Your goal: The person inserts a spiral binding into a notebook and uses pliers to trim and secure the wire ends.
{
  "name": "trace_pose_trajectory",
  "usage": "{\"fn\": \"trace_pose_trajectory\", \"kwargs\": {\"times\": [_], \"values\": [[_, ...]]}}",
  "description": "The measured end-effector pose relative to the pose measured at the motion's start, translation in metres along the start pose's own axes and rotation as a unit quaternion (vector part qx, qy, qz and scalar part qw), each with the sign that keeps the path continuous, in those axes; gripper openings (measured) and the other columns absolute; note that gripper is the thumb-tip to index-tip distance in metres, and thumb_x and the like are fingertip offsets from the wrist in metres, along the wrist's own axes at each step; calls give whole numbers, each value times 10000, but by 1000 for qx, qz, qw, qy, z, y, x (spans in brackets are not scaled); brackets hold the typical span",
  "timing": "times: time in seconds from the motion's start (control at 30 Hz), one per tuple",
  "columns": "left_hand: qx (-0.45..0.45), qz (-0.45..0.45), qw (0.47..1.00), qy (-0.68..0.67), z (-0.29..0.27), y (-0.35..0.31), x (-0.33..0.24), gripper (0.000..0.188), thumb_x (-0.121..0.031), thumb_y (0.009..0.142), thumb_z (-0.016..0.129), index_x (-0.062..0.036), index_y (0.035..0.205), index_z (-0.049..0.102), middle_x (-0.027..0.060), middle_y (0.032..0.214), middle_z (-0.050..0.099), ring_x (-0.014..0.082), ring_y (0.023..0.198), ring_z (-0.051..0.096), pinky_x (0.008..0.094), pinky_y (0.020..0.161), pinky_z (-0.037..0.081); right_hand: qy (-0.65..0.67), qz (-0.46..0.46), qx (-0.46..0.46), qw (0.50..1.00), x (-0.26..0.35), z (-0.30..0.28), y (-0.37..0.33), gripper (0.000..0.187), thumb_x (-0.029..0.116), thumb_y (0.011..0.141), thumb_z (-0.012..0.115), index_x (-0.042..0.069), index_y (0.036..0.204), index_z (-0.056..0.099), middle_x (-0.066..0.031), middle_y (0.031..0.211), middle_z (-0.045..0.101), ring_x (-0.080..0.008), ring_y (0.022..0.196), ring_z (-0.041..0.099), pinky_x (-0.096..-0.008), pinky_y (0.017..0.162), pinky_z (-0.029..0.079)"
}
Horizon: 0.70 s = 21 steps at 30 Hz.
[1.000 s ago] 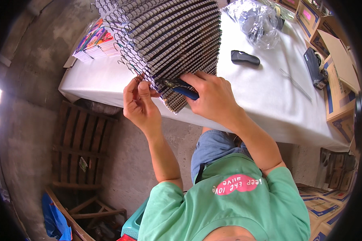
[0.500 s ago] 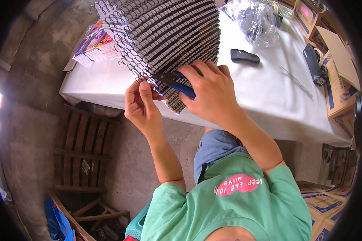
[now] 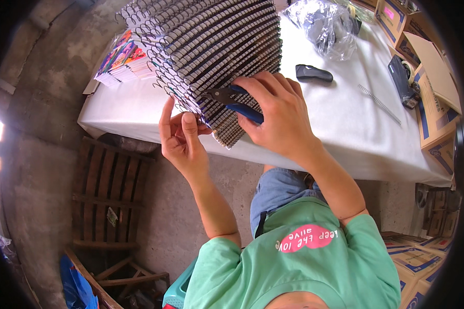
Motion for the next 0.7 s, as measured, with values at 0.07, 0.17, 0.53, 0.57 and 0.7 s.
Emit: {"fn": "trace_pose_trajectory", "kwargs": {"times": [0.07, 0.17, 0.53, 0.57, 0.7], "values": [[16, 18, 999, 33, 1, -1, -4, 304, -198, 937, 564, 53, 1106, 590, 28, 731, 574, 52, 587, 532, 185, 512, 471, -15, -1, -2, 1000, 3, 2, 2, 376, 199, 652, 731, 137, 998, 597, -38, 921, 570, -244, 888, 565, -427, 806, 420], [23, 8, 999, 26, 0, 3, -4, 301, -147, 930, 563, 90, 1115, 565, 101, 865, 644, 84, 611, 595, 213, 517, 531, -45, -2, 14, 999, 7, 5, 5, 385, 199, 649, 732, 133, 1002, 591, -39, 912, 571, -249, 867, 570, -428, 788, 427], [3, -46, 982, -186, 1, -5, 3, 307, -250, 970, 497, 42, 1045, 557, 31, 781, 557, 50, 629, 487, 170, 523, 446, 42, 39, 76, 995, -3, 14, 3, 389, 144, 630, 745, 108, 1003, 638, -86, 831, 620, -274, 716, 623, -375, 648, 511], [16, -71, 961, -267, -2, -6, 3, 314, -263, 975, 486, 36, 1051, 544, 30, 794, 545, 51, 644, 472, 170, 524, 441, 41, 35, 67, 996, -4, 11, 3, 397, 141, 636, 742, 110, 1017, 632, -84, 847, 616, -274, 740, 619, -378, 670, 505], [34, -341, 610, -714, -13, -13, 23, 236, -50, 928, 412, 60, 1131, 464, 108, 916, 471, 124, 764, 441, 196, 545, 452, 18, 11, 16, 1000, -1, -5, 8, 435, 162, 643, 739, 119, 1057, 614, -69, 928, 590, -260, 878, 590, -416, 763, 462]]}}
Point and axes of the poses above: each hand's wrist, its own y-axis towards the middle knuckle, its own z-axis out of the palm, x = y × z, the point moved 3 cm from there along y, towards the middle knuckle
